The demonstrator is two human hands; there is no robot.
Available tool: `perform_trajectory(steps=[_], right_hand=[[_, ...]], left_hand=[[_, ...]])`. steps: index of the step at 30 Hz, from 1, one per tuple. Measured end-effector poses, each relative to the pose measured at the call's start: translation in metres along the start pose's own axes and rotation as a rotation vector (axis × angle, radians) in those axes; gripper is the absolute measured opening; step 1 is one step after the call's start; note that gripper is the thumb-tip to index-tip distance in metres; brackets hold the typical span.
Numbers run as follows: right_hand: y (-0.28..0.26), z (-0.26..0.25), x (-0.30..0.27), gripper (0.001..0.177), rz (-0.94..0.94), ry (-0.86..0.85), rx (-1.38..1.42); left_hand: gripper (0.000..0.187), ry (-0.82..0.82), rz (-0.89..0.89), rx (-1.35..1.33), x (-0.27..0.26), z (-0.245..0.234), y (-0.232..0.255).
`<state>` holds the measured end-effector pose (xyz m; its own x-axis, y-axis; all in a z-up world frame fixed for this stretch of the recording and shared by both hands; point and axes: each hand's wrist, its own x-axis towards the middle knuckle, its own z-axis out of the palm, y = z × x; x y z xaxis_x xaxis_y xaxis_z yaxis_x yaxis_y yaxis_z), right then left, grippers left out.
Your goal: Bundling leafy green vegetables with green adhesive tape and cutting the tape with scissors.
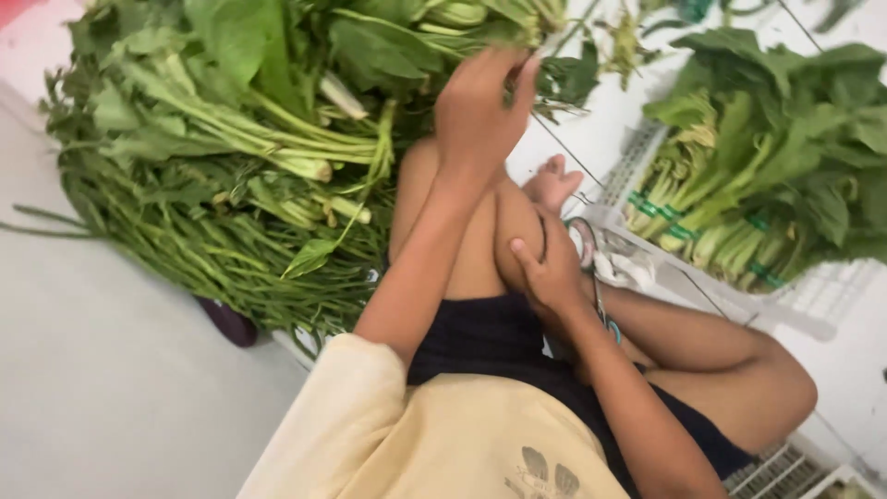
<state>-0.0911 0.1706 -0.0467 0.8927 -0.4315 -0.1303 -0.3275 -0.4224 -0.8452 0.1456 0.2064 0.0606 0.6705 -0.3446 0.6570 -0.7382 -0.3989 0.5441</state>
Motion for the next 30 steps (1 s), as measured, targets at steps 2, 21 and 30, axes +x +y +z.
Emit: perform_trajectory(steps=[2, 21, 30], right_hand=[[-0.013, 0.005, 0.005, 0.059, -0.089, 0.046, -0.020], [-0.232, 0.064, 0.131, 0.013, -0.673, 0.058, -0.139], [-0.242, 0.084, 0.132, 0.032, -0.941, -0.097, -0.541]], left_hand=[[0.010, -0.006, -0.041, -0.002, -0.016, -0.032, -0.003], [0.013, 0.251, -0.424, 0.200, -0.070, -0.176, -0.052], [0.034, 0.108, -0.522, 0.339, -0.079, -0.190, -0.076]])
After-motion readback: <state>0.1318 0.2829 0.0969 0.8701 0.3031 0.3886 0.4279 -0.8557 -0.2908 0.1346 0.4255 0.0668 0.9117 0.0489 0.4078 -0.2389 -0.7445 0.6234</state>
